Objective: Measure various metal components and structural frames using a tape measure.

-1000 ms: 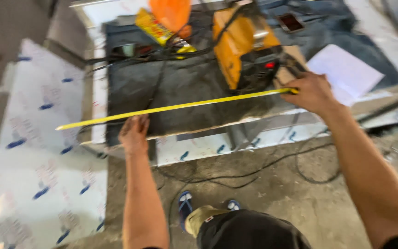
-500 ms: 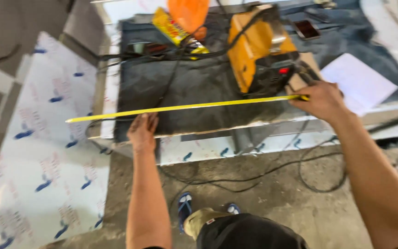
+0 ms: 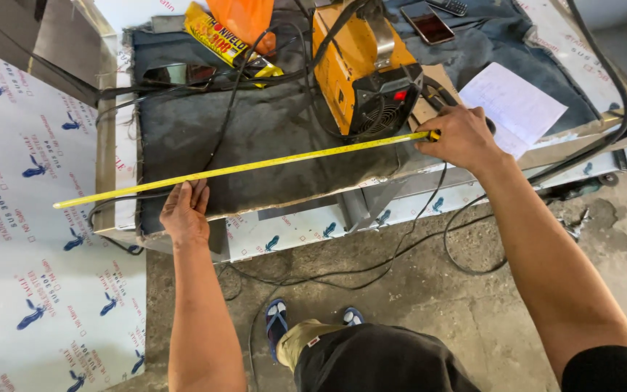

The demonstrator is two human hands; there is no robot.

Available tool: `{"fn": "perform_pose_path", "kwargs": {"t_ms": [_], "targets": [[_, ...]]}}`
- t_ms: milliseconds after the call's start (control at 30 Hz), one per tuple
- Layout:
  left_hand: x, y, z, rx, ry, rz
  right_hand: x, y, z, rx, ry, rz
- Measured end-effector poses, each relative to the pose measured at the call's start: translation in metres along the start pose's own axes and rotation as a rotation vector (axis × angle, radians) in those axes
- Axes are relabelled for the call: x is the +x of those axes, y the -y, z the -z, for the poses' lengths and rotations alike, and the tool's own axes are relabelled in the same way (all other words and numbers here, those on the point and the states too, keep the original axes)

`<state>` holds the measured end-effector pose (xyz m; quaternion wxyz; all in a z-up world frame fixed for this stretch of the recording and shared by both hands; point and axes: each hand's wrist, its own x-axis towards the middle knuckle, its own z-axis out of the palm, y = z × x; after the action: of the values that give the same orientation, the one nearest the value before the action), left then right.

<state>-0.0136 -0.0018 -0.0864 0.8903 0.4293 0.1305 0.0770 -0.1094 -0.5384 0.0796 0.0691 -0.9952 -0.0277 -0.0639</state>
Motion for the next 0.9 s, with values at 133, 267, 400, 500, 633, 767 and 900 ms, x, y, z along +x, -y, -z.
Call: {"fn": "perform_pose_path", "kwargs": {"t_ms": [133, 267, 400, 500, 633, 767, 900], "targets": [[0.002, 0.000, 0.002, 0.001, -0.030, -0.014, 0.001, 0.010, -0.003, 0.007, -0.018, 0.028], [-0.001, -0.001, 0.000, -0.017, -0.008, 0.007, 0.003, 0.030, -0.006, 0.001, 0.012, -0.013], [-0.003, -0.002, -0.001, -0.001, 0.015, 0.009, 0.007, 0.039, -0.019, -0.012, -0.016, 0.003], [-0.003, -0.004, -0.002, -0.010, 0.021, 0.009, 0.011, 0.042, -0.034, -0.001, -0.063, 0.035], [-0.002, -0.003, -0.002, -0.020, 0.017, 0.013, 0.012, 0.060, -0.036, 0.001, -0.045, 0.006], [-0.002, -0.001, -0.001, -0.025, 0.013, 0.014, 0.014, 0.071, -0.052, -0.014, -0.061, -0.025], [-0.004, -0.003, -0.004, -0.027, 0.013, 0.005, 0.015, 0.081, -0.066, 0.003, -0.121, -0.021]]}}
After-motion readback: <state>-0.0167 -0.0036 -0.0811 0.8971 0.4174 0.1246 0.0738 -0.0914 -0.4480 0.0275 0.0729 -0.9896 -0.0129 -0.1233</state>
